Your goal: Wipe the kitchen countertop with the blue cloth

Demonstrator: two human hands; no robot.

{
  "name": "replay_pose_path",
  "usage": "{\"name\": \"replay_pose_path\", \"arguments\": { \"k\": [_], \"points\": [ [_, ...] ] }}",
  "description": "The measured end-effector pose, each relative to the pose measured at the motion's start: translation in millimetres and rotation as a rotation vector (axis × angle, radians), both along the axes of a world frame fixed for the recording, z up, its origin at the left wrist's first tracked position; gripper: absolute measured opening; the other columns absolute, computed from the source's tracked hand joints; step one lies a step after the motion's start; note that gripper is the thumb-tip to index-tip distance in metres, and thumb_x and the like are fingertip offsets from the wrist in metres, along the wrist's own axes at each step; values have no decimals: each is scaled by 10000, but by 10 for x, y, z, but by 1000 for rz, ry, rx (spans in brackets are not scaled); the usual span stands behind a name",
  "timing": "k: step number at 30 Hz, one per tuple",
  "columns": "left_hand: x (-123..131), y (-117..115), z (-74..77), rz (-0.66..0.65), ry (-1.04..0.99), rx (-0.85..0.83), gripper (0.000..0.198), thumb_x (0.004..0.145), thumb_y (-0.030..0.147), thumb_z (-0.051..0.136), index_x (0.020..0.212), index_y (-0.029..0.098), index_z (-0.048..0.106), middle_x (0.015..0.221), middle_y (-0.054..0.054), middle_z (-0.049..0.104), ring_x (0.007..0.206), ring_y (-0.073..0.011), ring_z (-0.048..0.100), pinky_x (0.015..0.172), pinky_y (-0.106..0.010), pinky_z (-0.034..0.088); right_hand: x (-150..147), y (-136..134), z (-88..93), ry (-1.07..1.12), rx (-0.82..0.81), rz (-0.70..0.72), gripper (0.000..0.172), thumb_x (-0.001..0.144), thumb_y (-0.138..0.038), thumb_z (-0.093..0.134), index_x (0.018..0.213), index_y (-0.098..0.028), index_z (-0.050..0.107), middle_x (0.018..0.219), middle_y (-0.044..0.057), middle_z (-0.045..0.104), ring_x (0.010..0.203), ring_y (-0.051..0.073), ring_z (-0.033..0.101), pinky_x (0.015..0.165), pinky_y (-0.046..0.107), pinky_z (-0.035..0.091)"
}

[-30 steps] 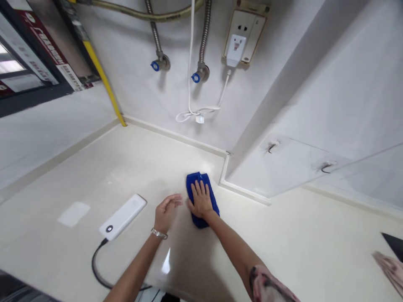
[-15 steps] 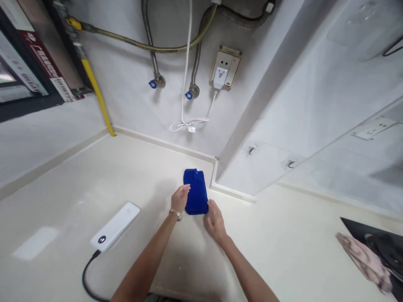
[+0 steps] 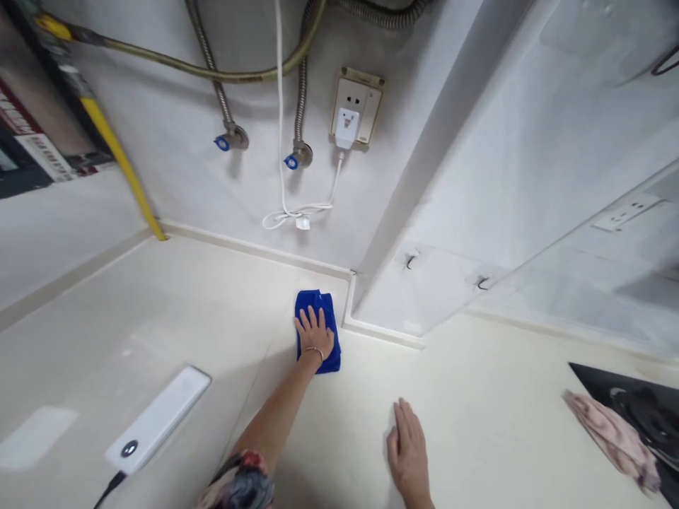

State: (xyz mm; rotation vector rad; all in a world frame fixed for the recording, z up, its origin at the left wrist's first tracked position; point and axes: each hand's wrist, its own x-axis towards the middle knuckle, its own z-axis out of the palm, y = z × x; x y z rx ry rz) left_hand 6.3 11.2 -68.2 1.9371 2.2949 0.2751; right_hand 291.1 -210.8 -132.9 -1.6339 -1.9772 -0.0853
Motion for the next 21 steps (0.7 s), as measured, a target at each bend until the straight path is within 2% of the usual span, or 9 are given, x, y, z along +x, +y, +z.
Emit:
{"name": "replay_pose_path", "arguments": {
  "k": [5, 8, 15, 18, 21],
  "points": [
    [-62, 427, 7, -106, -50, -15, 712, 998, 493, 361, 1650, 216, 290, 1731, -67, 103, 1548, -515, -23, 1221, -720, -35, -7, -7, 103, -12, -45, -16, 564, 1069, -286, 380, 1627, -250, 311, 1608, 123, 450, 1488, 308, 420, 1172, 592, 425],
    [-91, 687, -24, -188, -83, -10, 692, 991, 498, 368, 1645, 279, 310, 1730, -6, 128, 1552, -502, -45, 1219, -720, -51, -12, -15, 130, -1, -63, -28, 564, 1063, -268, 389, 1623, -260, 324, 1610, 118, 446, 1491, 312, 417, 1166, 600, 433],
    [-130, 1223, -83, -382, -107, 42, 690, 965, 509, 417, 1622, 300, 374, 1717, 25, 190, 1580, -423, 3, 1260, -635, -39, -33, -2, 181, 3, -89, -53, 595, 1040, -250, 416, 1625, -300, 322, 1601, 96, 461, 1474, 333, 442, 1132, 627, 477],
    [-133, 1341, -74, -395, -109, 38, 672, 963, 507, 426, 1606, 313, 406, 1708, 10, 225, 1584, -407, 28, 1261, -627, -29, -38, 12, 188, 21, -67, -56, 584, 1036, -250, 423, 1614, -297, 347, 1589, 104, 474, 1462, 334, 459, 1115, 629, 496],
    [-113, 1282, -61, -381, -106, 38, 660, 973, 500, 413, 1604, 306, 411, 1705, -11, 238, 1586, -402, 36, 1262, -619, -25, -23, 30, 187, 28, -52, -57, 567, 1035, -241, 426, 1598, -282, 378, 1572, 112, 493, 1455, 318, 468, 1117, 609, 500]
  ]
}}
